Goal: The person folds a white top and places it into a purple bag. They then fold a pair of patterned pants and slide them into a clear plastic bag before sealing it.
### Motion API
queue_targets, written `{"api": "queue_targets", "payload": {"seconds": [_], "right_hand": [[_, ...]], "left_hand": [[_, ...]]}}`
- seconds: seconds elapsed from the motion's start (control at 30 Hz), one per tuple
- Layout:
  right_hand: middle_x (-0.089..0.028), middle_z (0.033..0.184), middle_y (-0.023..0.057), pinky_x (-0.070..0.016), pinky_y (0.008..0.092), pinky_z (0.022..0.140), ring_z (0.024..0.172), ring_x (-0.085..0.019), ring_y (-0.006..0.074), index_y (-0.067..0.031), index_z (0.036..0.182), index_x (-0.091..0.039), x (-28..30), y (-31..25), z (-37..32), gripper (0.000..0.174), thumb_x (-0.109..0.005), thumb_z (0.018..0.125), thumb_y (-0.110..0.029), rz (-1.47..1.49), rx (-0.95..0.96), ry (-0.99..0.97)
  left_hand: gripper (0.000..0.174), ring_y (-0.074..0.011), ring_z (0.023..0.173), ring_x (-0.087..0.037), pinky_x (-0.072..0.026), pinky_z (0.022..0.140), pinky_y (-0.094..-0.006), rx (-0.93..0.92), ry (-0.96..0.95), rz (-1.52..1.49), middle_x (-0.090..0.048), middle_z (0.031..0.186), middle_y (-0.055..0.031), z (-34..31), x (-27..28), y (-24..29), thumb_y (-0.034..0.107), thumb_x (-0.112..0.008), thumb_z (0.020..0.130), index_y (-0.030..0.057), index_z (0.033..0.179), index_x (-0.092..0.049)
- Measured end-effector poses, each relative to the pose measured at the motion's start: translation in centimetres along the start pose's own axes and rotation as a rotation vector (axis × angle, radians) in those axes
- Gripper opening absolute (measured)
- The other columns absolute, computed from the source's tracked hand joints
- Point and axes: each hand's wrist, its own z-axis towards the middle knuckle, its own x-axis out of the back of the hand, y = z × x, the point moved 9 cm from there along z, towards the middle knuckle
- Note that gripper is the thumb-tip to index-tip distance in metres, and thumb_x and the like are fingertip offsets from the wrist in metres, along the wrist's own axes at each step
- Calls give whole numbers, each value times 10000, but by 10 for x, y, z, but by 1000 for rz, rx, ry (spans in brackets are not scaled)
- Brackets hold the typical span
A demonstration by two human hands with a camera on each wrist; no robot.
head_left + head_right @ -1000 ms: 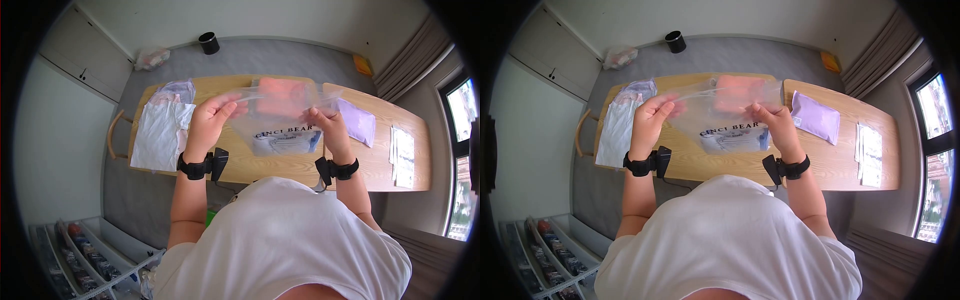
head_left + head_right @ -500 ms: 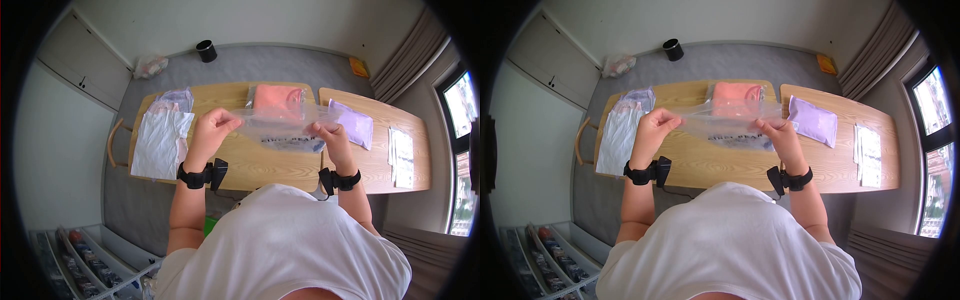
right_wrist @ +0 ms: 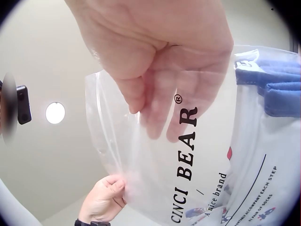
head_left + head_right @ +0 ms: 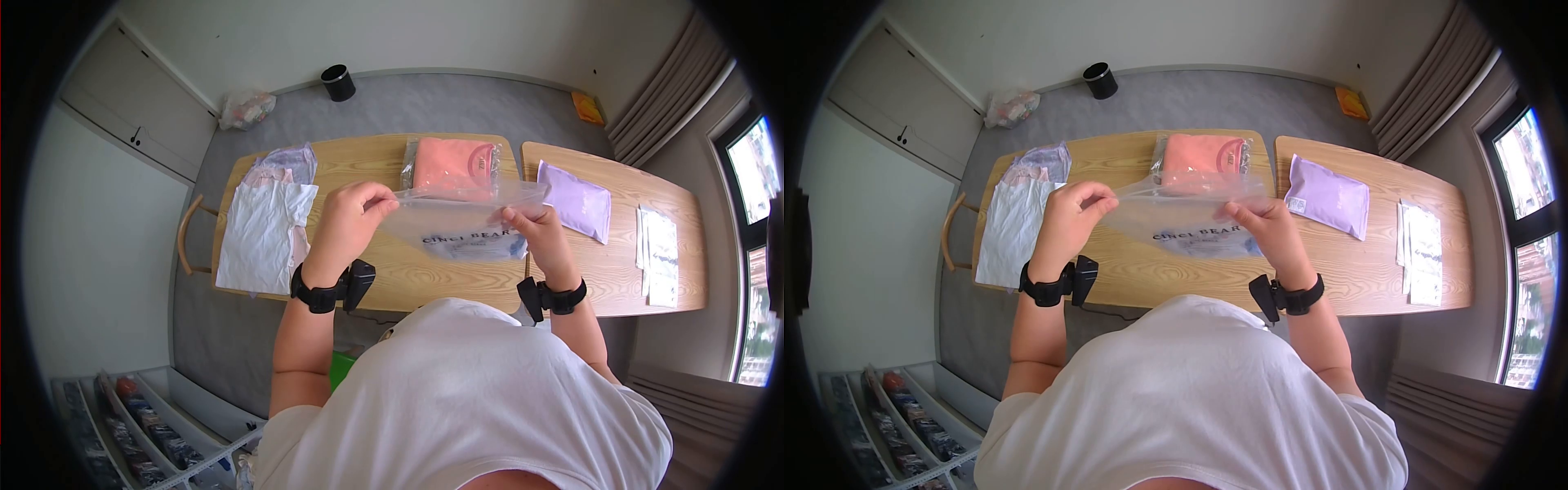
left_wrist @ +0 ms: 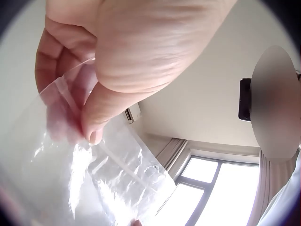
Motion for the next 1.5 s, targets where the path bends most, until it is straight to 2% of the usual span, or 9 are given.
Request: {"api": "queue_targets", "payload": {"seconds": [0.17,0.23,0.47,0.63,0.73,0.87,0.93,1.27,1.5], "right_hand": [[-691,837,50,-457,244,758,795,-595,104,-11,886,-712,-3,3,0,234,-601,898,-218,11,-24,-16],[-691,840,48,-456,244,764,799,-596,106,-11,890,-712,-7,-2,0,231,-604,896,-216,-7,-6,-25],[-675,803,20,-445,242,735,778,-570,86,-13,858,-710,-11,-7,0,233,-609,894,-221,2,22,-33],[-685,818,30,-451,243,745,782,-583,94,-8,866,-711,-13,-1,0,235,-607,895,-217,22,-11,-27],[-688,820,39,-454,244,747,780,-589,100,-10,865,-712,-14,-2,-1,236,-606,895,-219,4,16,-41],[-687,817,45,-453,245,744,774,-589,105,-9,866,-712,-16,-4,-3,243,-604,897,-225,4,-2,-30],[-686,815,45,-452,246,742,774,-586,104,-8,869,-711,-17,-7,-4,250,-603,898,-231,-22,14,-42],[-684,828,35,-458,241,742,784,-583,92,-5,888,-708,-20,-5,-6,214,-611,892,-195,-15,-3,-58],[-683,835,35,-460,237,735,785,-585,89,-6,894,-707,-23,-1,-8,214,-621,886,-202,6,-4,-65]], "left_hand": [[108,-183,751,-630,-475,683,-291,-72,14,121,-663,786,-98,0,2,16,52,-680,762,-5,847,-645],[108,-211,752,-629,-474,682,-309,-61,-61,115,-663,793,-104,1,-6,20,59,-685,750,3,834,-649],[106,-222,719,-618,-468,653,-310,-73,8,151,-658,786,-98,1,-4,17,71,-689,748,7,821,-647],[97,-228,715,-612,-461,632,-316,-173,87,135,-648,772,-92,-2,-3,31,86,-681,765,8,803,-638],[100,-232,721,-611,-459,639,-318,-114,-4,165,-648,776,-94,-1,-11,30,93,-679,772,14,822,-640],[110,-234,726,-610,-458,659,-319,-118,35,170,-649,782,-94,-2,-12,27,99,-683,770,19,835,-645],[97,-267,685,-605,-469,609,-355,-145,103,170,-629,746,-90,-3,-9,31,88,-690,728,32,782,-632],[101,-229,696,-608,-461,622,-318,-171,20,136,-645,774,-90,-4,-21,40,78,-699,750,14,808,-645],[97,-237,689,-603,-458,616,-322,-226,105,127,-641,766,-94,-8,-21,52,69,-694,752,13,806,-636]]}}
